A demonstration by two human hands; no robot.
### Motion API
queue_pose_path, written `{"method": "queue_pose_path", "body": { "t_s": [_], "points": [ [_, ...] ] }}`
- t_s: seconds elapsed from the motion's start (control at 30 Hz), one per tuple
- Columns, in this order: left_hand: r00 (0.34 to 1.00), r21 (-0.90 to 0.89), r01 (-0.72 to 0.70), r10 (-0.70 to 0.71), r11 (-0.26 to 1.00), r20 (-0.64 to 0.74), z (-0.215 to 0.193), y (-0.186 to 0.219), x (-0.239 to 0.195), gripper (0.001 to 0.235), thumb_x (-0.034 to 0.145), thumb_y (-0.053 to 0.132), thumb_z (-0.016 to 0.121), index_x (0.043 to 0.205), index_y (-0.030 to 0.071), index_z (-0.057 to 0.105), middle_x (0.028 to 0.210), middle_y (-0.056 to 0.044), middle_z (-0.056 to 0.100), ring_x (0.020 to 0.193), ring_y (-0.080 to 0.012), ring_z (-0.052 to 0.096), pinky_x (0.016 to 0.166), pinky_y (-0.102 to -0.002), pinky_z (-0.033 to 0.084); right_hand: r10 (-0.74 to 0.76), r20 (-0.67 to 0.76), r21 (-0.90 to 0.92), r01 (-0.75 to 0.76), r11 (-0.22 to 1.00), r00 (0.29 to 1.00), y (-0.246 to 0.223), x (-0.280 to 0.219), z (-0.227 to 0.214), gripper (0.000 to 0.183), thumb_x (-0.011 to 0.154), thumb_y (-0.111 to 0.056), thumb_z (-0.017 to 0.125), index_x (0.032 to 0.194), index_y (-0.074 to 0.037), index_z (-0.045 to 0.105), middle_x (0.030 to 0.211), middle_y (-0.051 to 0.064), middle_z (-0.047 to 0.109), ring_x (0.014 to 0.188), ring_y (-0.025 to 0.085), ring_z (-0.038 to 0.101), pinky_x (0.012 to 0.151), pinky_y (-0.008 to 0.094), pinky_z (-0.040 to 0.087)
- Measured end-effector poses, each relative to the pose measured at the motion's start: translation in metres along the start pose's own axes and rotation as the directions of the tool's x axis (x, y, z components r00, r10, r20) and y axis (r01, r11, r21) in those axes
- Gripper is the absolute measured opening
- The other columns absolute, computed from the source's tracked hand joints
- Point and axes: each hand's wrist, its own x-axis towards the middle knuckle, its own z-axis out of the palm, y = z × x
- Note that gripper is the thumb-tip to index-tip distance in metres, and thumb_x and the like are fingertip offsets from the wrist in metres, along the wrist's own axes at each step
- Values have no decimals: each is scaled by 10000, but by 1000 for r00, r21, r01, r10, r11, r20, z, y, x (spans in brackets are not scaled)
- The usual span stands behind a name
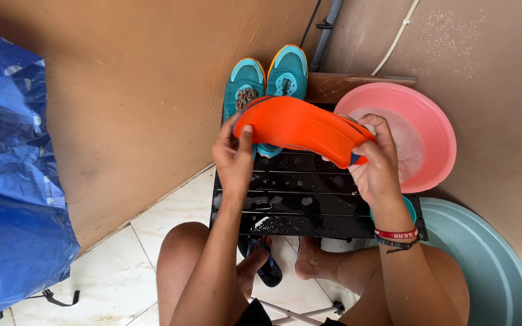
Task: The person washes a pair of blue sneakers and their orange and blue insoles. They use a small blue cup to scoop soapy water from a pink basin and pour it over the shoes and insoles, then scrub the items with their hands.
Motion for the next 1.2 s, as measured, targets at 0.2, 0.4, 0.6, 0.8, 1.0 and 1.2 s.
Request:
{"method": "queue_pose_path", "body": {
  "t_s": [0.2,0.4,0.6,0.8,1.0,1.2],
  "points": [
    [967,55,-224,229,973,-110,-9,43,3,227,1064,99,645,1273,113,733,1082,-76,687,1026,-129,620,909,-289,592,168,1,-418,-152,896,986,44,9,-26,465,889,48,574,1347,13,502,1225,273,524,1127,445,621,985,550,559],
    [944,84,-325,328,942,-26,-10,56,3,207,1064,110,652,1254,109,735,1099,-73,683,1015,-152,641,922,-351,578,177,233,-754,62,654,956,64,-4,17,520,838,-245,858,1242,15,660,921,254,726,847,364,740,695,501,577],
    [940,44,-322,314,946,131,-4,67,-7,209,1011,105,712,1212,97,768,998,-85,687,863,-172,626,815,-371,587,-15,233,-643,166,748,972,83,-4,24,320,944,-192,803,1209,-61,680,999,140,797,885,203,754,702,387,621],
    [926,151,-258,200,954,320,-3,73,-3,649,917,115,825,1501,143,545,1313,-215,560,1155,-403,564,973,-540,490,-1,76,-454,36,890,997,88,2,13,262,999,-74,699,1233,-141,603,948,20,758,751,63,663,577,209,584],
    [858,249,223,-311,942,409,-7,22,-2,433,1083,497,496,1312,205,717,1130,-188,752,1139,-386,708,963,-500,541,206,-34,-299,-206,932,978,94,14,5,231,985,-36,686,1191,-113,616,992,55,756,818,126,704,623,319,649],
    [797,143,467,-486,873,360,3,15,-11,659,1116,554,311,1158,63,749,797,-154,650,700,-237,670,575,-375,615,455,-250,-367,-519,772,855,78,8,55,182,979,-118,689,1145,-47,662,937,99,738,799,156,721,674,297,641]
  ]
}}
